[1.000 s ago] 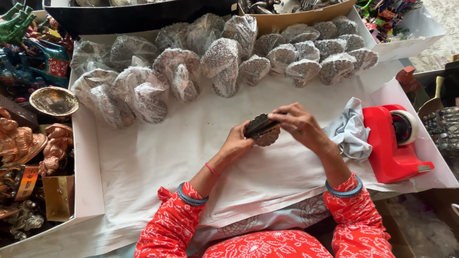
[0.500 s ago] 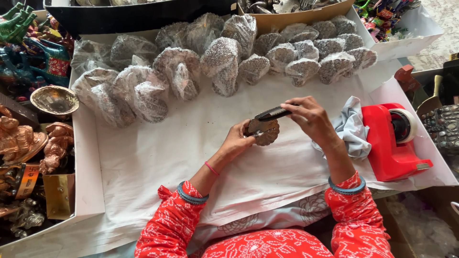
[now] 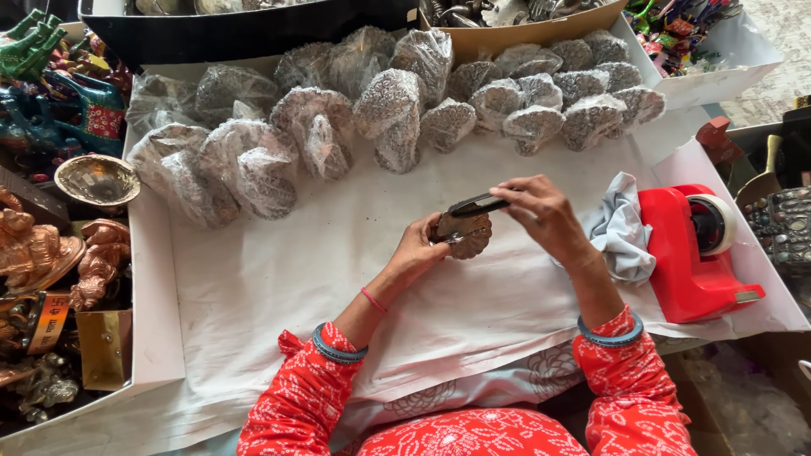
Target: Cleaning a metal peacock figurine with a brush and cloth.
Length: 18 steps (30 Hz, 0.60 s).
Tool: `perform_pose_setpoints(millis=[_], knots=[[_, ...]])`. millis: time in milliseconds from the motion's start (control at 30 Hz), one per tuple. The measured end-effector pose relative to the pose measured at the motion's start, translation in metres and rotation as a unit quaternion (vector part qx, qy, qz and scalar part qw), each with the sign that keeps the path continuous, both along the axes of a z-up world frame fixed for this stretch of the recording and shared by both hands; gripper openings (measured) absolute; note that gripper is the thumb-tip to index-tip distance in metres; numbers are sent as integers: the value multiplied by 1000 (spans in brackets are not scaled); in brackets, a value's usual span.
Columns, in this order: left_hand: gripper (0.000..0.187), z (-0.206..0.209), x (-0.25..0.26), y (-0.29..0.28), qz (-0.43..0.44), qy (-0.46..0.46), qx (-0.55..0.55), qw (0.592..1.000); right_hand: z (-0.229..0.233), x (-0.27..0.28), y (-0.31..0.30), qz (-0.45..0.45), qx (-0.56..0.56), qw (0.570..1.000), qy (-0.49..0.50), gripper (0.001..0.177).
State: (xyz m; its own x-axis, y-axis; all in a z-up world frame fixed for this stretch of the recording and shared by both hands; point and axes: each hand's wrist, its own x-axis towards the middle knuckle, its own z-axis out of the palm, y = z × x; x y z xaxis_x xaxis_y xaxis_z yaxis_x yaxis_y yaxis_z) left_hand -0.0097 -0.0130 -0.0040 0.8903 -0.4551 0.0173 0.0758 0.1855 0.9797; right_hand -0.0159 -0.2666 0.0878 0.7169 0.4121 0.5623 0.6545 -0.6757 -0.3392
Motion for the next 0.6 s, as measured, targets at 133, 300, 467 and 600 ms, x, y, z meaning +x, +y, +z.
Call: perform_pose_setpoints(millis=[133,300,467,600], knots=[[41,-9,2,-2,-3,3,-11,1000,5,-8,15,28,1,999,32,44],[38,-8,2,-1,-4,-10,-8,1000,5,-2,-7,47,-13,998,36,39],[41,-9,2,-2,-3,-38,2,999,6,-2,-4,25,-19,998,48,39],[41,-7,-1,-4,-4,-54,12,998,12,-13,15,67,-22,995,71,37]])
